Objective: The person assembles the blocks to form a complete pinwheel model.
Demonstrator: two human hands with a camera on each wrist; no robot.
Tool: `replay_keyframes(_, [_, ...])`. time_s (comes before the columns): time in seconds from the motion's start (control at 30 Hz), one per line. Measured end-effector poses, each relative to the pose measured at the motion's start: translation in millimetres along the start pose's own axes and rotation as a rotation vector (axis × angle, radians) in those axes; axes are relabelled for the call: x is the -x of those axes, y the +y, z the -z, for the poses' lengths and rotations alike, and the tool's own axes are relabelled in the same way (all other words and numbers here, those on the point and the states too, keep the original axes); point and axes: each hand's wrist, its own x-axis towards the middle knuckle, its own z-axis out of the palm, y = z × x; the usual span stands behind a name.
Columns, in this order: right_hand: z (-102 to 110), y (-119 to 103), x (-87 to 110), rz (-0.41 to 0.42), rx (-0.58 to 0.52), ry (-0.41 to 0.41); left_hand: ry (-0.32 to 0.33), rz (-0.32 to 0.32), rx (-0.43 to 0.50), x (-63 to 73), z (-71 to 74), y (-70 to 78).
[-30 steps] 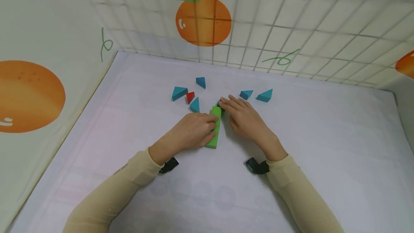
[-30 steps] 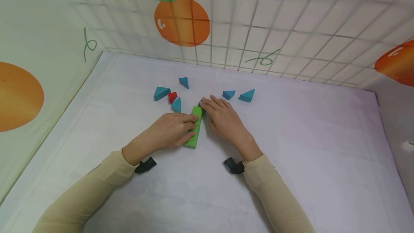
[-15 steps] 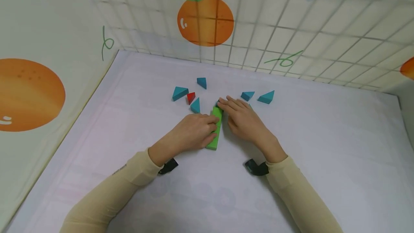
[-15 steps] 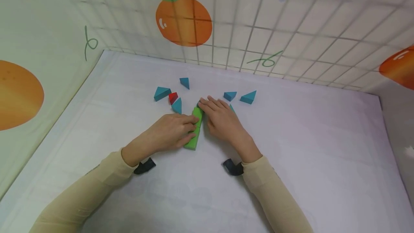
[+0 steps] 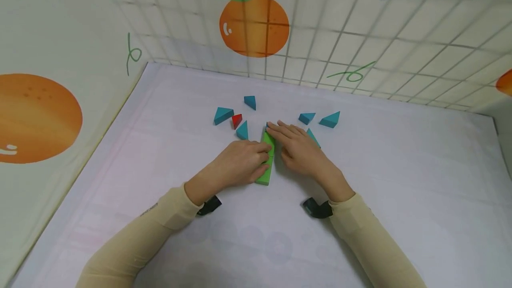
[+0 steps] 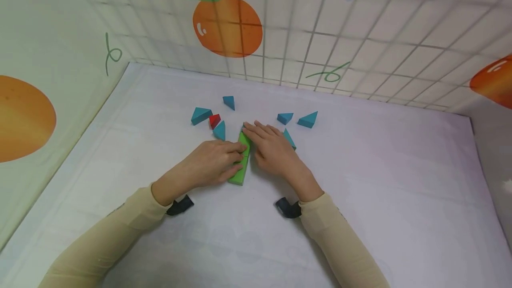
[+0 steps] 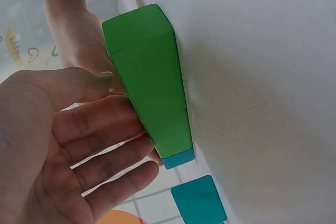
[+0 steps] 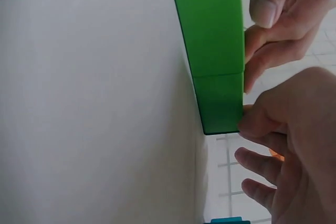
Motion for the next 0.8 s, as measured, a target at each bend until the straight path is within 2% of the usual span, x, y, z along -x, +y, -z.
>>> replay_keyframes(0.27, [-1,-2,0.7,0.006,0.015,0.002,0.005,0.007,-0.011,0.3,-0.4,0.9])
replay_keyframes(0.53, [1,-9,-0.2,0.001,0.127,-0.030,0.014,0.010,-0.016,0.4,-0.6,1.1])
replay_keyframes(0.8, [1,-10,1.0,0.025,0.164,0.001,0.017,0.009,-0.001,0.9,0.6,2.3])
